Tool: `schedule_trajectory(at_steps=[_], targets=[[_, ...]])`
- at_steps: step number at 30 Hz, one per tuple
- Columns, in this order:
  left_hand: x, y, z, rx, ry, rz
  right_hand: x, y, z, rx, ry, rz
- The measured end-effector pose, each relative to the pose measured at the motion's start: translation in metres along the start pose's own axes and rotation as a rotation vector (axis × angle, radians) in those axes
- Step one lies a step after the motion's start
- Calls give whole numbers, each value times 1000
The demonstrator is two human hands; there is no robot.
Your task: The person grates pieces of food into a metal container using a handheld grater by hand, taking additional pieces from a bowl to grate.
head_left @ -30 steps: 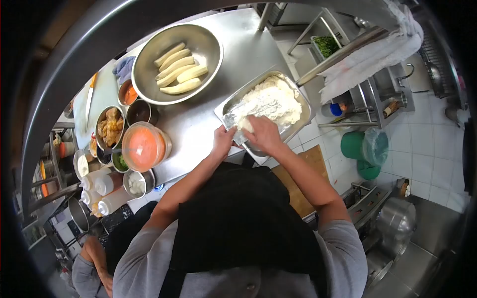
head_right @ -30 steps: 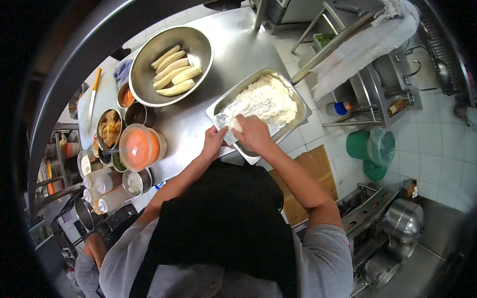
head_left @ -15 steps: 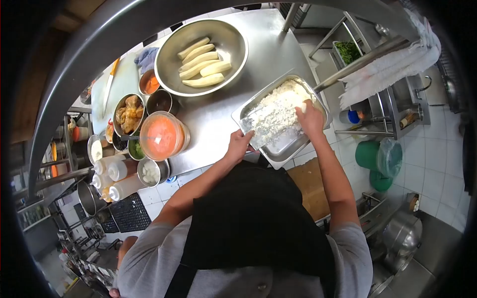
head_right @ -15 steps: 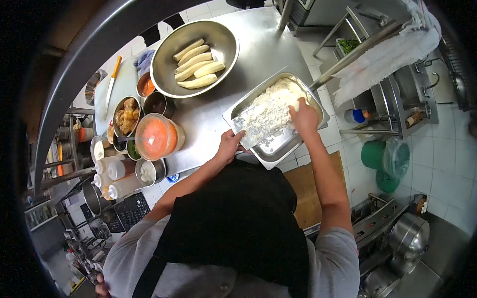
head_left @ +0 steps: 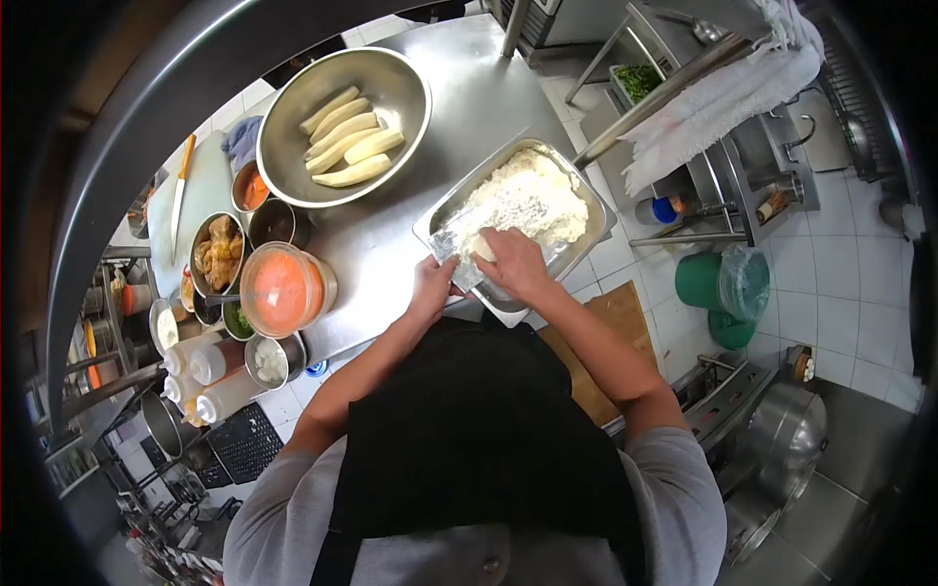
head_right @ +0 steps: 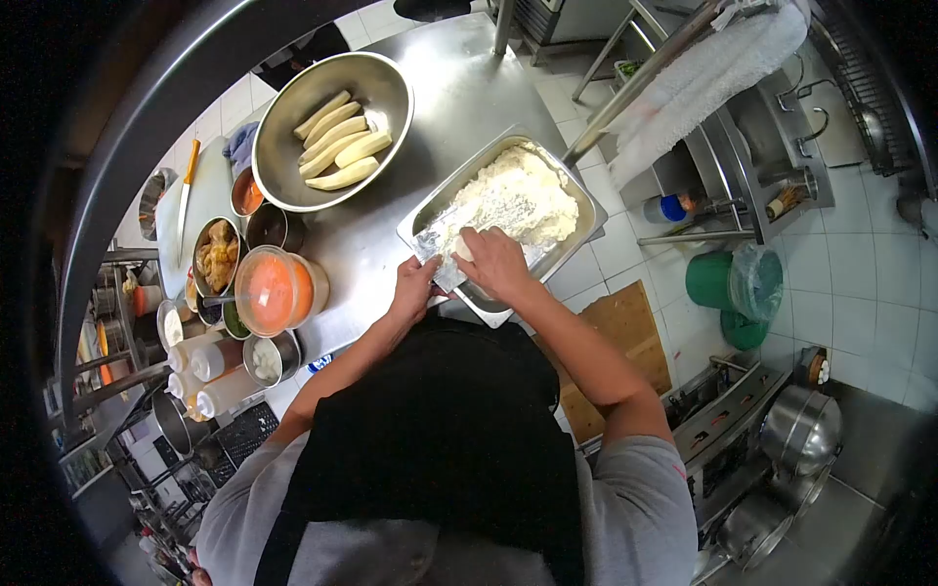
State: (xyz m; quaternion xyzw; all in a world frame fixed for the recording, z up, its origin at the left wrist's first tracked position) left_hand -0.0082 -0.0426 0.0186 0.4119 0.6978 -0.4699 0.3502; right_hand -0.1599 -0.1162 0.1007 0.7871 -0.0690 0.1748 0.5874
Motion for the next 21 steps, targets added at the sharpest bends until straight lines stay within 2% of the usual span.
schedule_trajectory(at_steps=[2,5,6,7,9,10,12,13,15,16,19,21], targets=[[-1,-3,-5,-11,22,-4,-20,5,7,-91,-2,107],[2,0,-11,-13,35,-3,-96,33,55,-169,-302,118],[0,-1,-6,8,16,8,-81,37,49,-122,-361,32],[-1,-3,-1,10,4,4,-65,22,39,-241,-210,74],[3,1,-2,21,37,2,7,7,3,-90,36,28],[4,1,-3,24,26,-16,13,3,5,-82,50,37],[4,2,-8,17,38,-30,1,3,7,-23,-21,102],[1,1,-9,14,45,-51,-30,2,26,-144,-51,65],[0,3,-8,27,28,-24,-66,26,48,-113,-273,41],[1,3,-4,36,20,-28,-63,24,48,-119,-276,42],[-1,6,5,56,11,-23,-11,6,22,-164,-85,89],[-1,4,3,60,15,-24,31,1,-9,-132,234,172]])
Point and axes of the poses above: each hand's wrist, its own z-axis towards the middle knuckle, its own y-axis out of the back of the hand, x = y × z, the point moved 7 cm from there along z, towards the middle knuckle, and after that the axes turned 14 degrees about -y, right-handed, at the moved point
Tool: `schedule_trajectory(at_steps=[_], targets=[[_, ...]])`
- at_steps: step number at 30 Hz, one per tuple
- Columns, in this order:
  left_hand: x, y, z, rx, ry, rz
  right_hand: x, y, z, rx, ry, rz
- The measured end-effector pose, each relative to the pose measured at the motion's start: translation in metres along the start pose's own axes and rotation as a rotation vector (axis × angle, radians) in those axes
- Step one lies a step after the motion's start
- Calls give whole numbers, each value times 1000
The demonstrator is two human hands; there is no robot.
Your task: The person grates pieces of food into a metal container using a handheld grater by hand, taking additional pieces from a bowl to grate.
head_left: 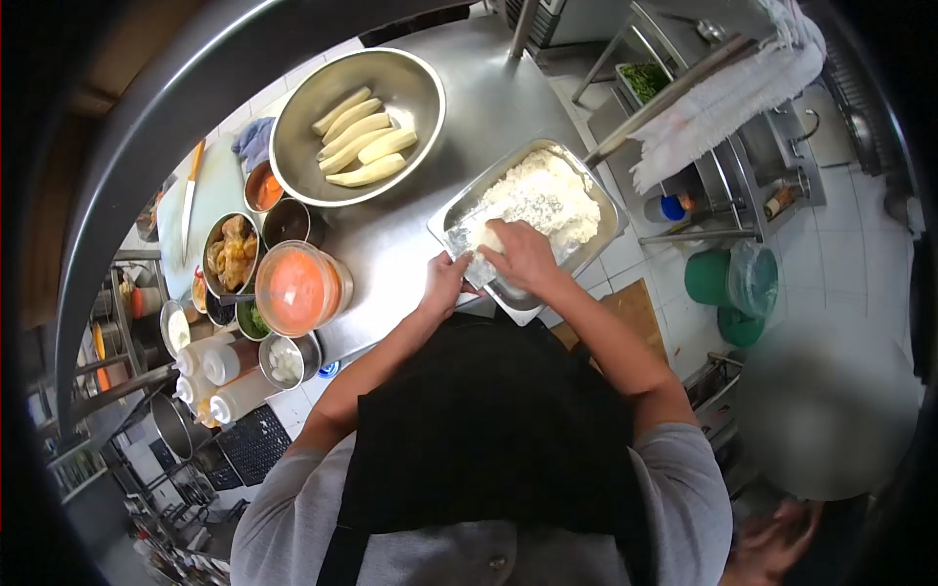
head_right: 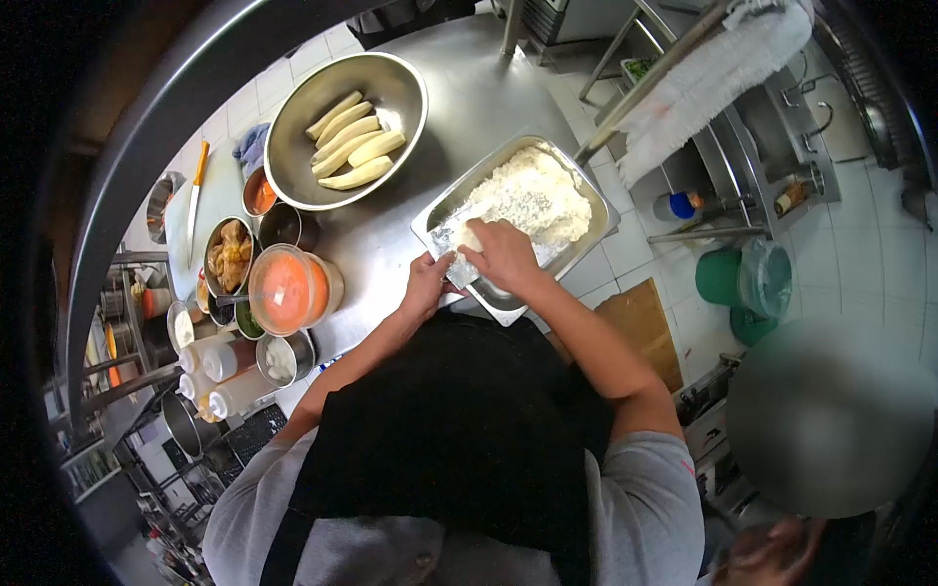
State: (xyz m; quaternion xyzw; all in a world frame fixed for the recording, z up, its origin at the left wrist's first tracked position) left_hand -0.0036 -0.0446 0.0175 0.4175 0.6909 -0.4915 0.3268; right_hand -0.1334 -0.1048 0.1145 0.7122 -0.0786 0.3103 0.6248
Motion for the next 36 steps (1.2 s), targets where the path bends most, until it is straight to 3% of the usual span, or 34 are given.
schedule_trajectory(at_steps=[2,4,6,10,16,19,24,28,30,32,34,36], targets=[[-3,-1,-4,-20,18,-9,-26,5,5,14,-230,-66],[0,2,-3,-10,29,-2,-61,30,13,-84,-320,2],[-1,3,3,34,-14,-3,-78,51,15,-190,-274,-22],[2,4,6,48,-7,-18,-71,53,1,-171,-184,57],[7,8,8,55,10,-37,-77,50,-13,-265,-271,97],[4,5,8,39,-21,-58,-78,40,-18,-302,-417,35],[5,5,4,46,-7,-64,-14,9,-31,-21,-154,34],[-2,-2,-1,38,9,-37,-92,49,1,-214,-464,-65],[-2,0,2,33,3,-33,-68,18,-15,-156,-426,46],[1,-2,4,33,11,-26,-18,0,-33,22,-238,12],[0,2,1,40,1,-24,-57,0,-26,-153,-264,-15],[-13,-2,-6,-10,-21,-31,-87,46,-17,-188,-479,-55]])
Point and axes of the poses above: each hand's wrist, its own z-axis towards the middle knuckle, its own y-axis out of the back of the hand, x = y × z, the point moved 7 cm from there along z, towards the middle knuckle, and after that the axes turned 14 degrees about -y, right-handed, at the moved point
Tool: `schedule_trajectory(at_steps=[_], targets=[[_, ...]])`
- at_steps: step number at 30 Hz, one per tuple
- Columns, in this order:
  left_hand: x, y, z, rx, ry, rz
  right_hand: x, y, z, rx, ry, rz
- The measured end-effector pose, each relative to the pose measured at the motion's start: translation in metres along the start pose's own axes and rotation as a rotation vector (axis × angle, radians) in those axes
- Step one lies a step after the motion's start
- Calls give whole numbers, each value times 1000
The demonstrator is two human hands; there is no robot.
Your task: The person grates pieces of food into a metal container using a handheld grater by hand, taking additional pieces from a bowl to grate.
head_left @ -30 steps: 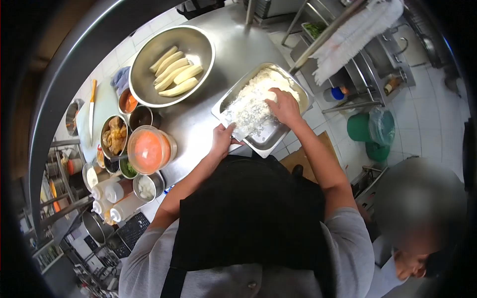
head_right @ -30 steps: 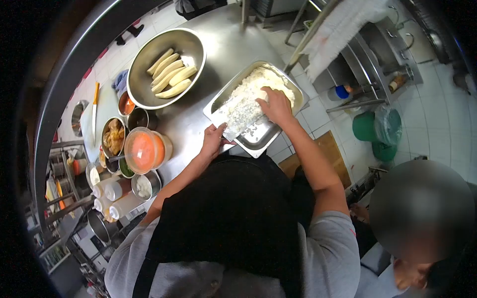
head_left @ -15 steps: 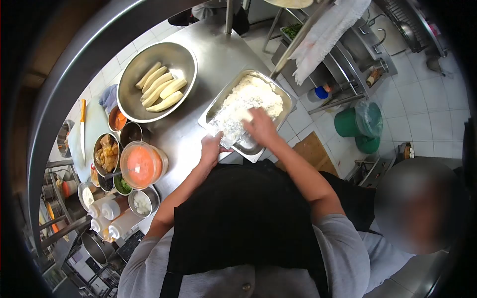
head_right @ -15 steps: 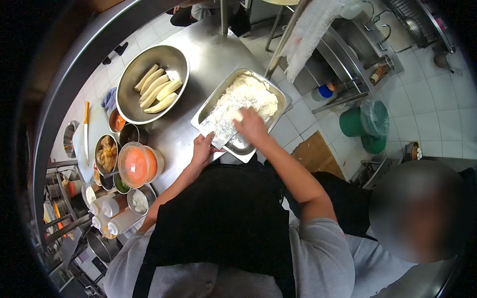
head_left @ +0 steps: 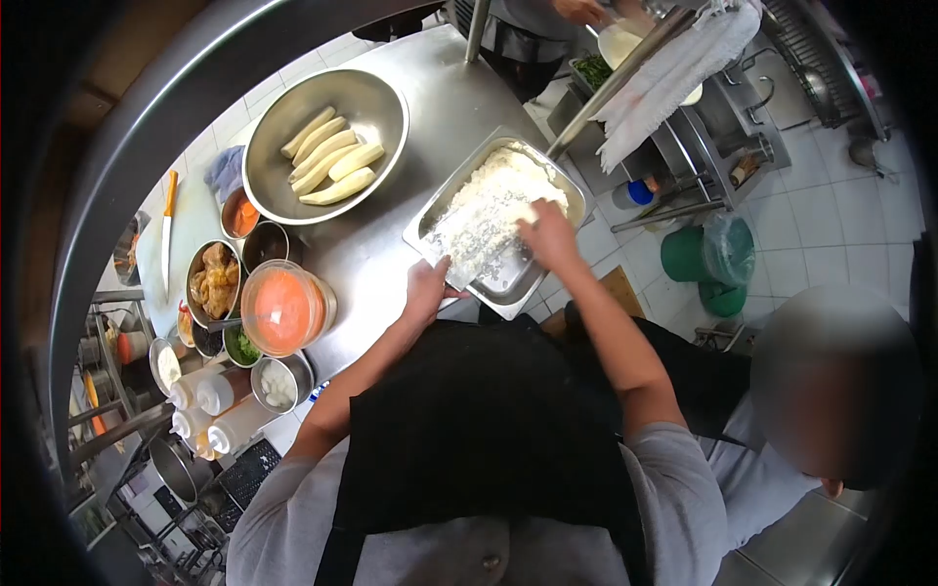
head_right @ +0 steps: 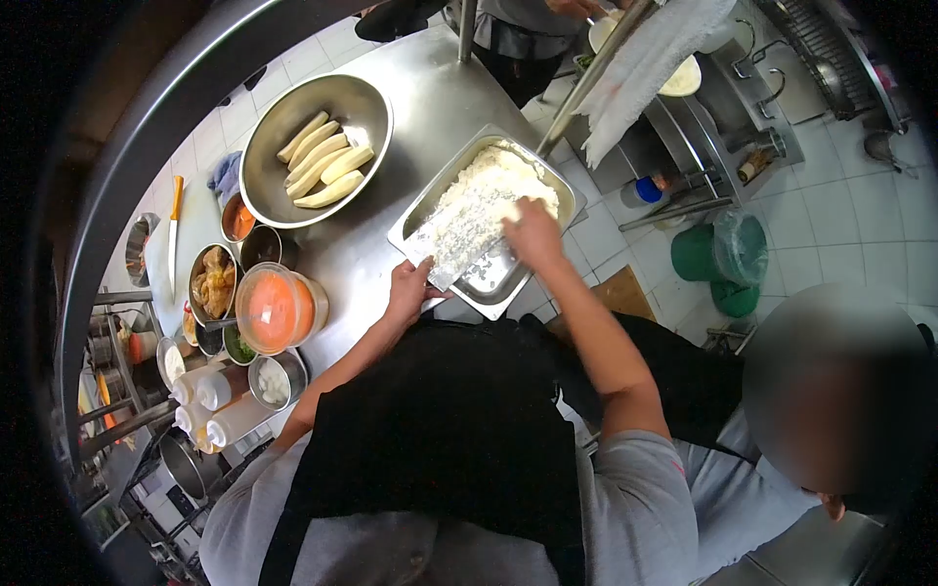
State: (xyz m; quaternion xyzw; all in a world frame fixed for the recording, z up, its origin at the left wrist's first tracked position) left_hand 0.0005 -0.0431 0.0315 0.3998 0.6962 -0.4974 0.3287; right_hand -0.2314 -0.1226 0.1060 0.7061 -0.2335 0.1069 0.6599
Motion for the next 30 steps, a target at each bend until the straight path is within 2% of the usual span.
schedule_trajectory(at_steps=[2,4,5,7,8,10,12,14,16,18,20,22,24,27,30], targets=[[-3,2,-1,81,85,201,-25,20,10,-51,35,39],[-5,4,7,125,40,133,-34,40,3,-80,79,229],[-7,5,8,150,123,207,-40,40,-4,-89,83,233],[-15,8,7,201,212,344,-75,28,-24,-98,-103,769],[-19,11,9,202,207,349,-78,24,-38,-101,-100,775],[-25,13,9,225,239,387,-99,12,-64,-96,-298,850],[-32,15,10,245,224,479,-99,2,-86,-101,-304,944],[-52,10,17,242,-24,418,-94,-6,-96,-110,-314,1043],[-54,11,25,335,-39,544,-87,-9,-105,-71,-329,1046],[-67,-1,38,392,-279,592,-83,-7,-109,-67,-336,1032],[-66,-8,52,393,-298,481,-75,-8,-111,-67,-287,1104],[-103,-32,45,388,-423,632,-72,-10,-115,-54,-285,1117],[-136,-55,28,359,-437,531,-58,-2,-123,10,-290,1079],[-150,-33,37,325,-384,487,-38,8,-134,-8,-224,1159],[-150,3,53,248,-352,370,-27,9,-142,45,-260,1162]])
Point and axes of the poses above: each hand's wrist, its own z-axis towards the middle knuckle, its own y-axis out of the back of the hand, x = y × z, the point moved 7 cm from there along z, towards the middle knuckle, and after that the axes turned 14 degrees about -y, right-handed, at the moved point
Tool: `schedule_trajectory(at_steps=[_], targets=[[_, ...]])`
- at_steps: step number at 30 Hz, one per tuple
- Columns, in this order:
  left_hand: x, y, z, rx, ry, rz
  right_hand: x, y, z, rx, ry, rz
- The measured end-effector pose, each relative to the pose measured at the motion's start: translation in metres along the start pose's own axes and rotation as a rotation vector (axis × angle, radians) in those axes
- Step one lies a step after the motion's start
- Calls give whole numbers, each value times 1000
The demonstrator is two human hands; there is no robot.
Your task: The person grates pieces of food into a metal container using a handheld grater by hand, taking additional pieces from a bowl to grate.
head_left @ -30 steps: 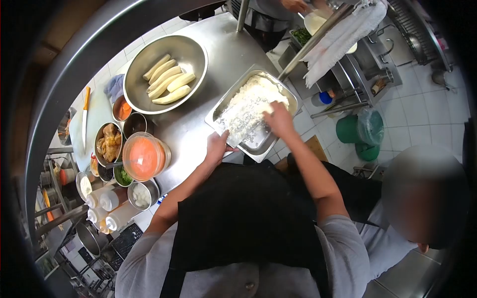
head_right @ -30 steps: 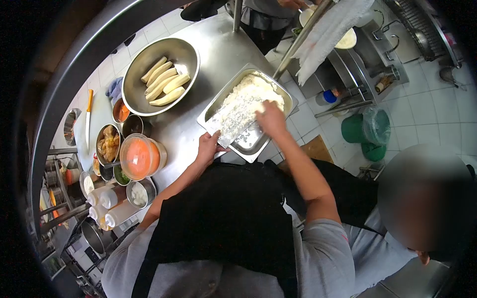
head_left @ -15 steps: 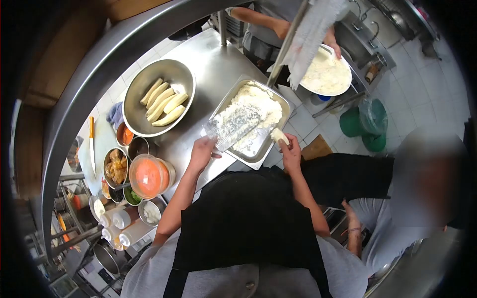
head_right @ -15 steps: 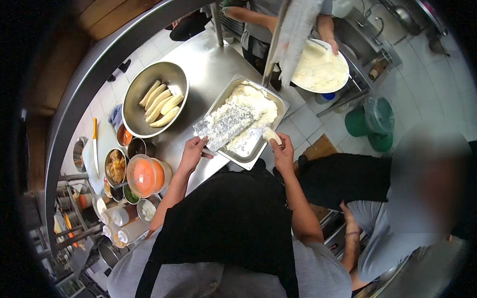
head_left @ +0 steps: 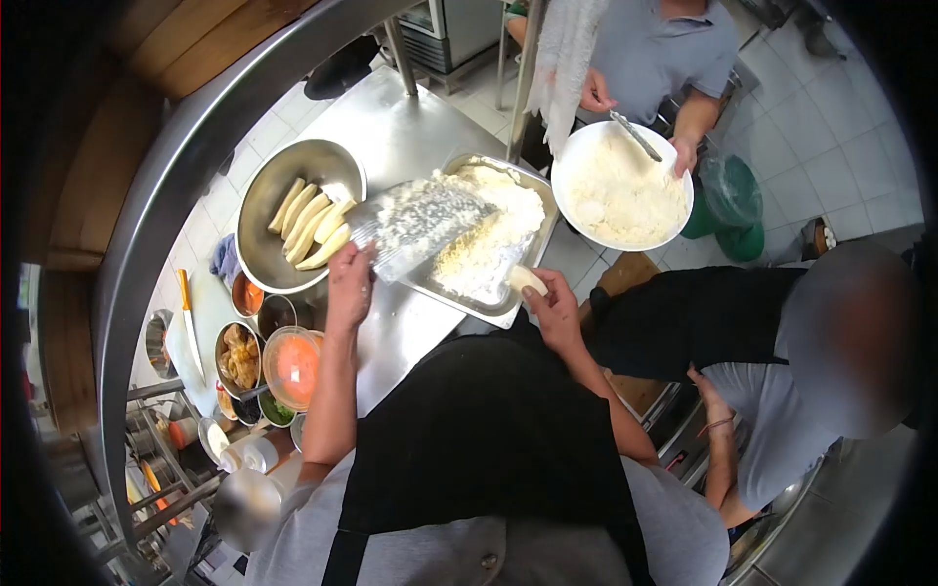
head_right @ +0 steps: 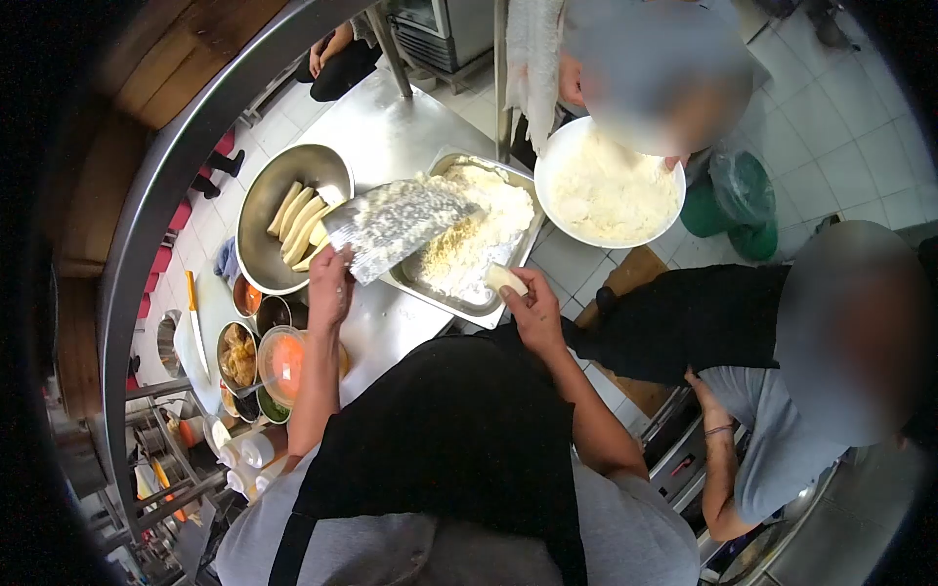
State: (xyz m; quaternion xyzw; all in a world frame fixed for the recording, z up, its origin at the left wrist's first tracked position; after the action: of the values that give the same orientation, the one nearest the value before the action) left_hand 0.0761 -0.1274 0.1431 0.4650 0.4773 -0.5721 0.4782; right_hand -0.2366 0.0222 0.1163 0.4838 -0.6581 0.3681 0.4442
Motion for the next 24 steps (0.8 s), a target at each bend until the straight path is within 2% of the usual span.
schedule_trajectory(at_steps=[2,5,13,18,21,24], targets=[[2,16,3,-46,3,-187,-1,-3,-4,7,-42,-20],[-34,14,3,-47,-43,-358,4,-12,-8,34,-63,-28],[-57,19,2,-72,-127,-369,20,-29,-16,80,-42,8],[-50,20,-4,-64,-17,-346,28,-45,-28,132,-53,66],[-57,12,-6,-88,-18,-373,30,-51,-36,129,-93,-55],[-54,16,-5,-94,-18,-357,38,-62,-42,163,-107,34]])
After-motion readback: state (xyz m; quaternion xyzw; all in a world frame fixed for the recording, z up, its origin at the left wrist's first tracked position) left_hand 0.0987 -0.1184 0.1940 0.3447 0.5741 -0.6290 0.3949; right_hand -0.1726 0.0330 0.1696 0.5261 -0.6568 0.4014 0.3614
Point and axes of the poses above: each hand's wrist, its own z-axis towards the middle knuckle, its own y-axis out of the back of the hand, x = y × z, the point moved 7 cm from there along z, towards the middle knuckle, and after that the axes turned 14 degrees about -y, right-handed, at the moved point
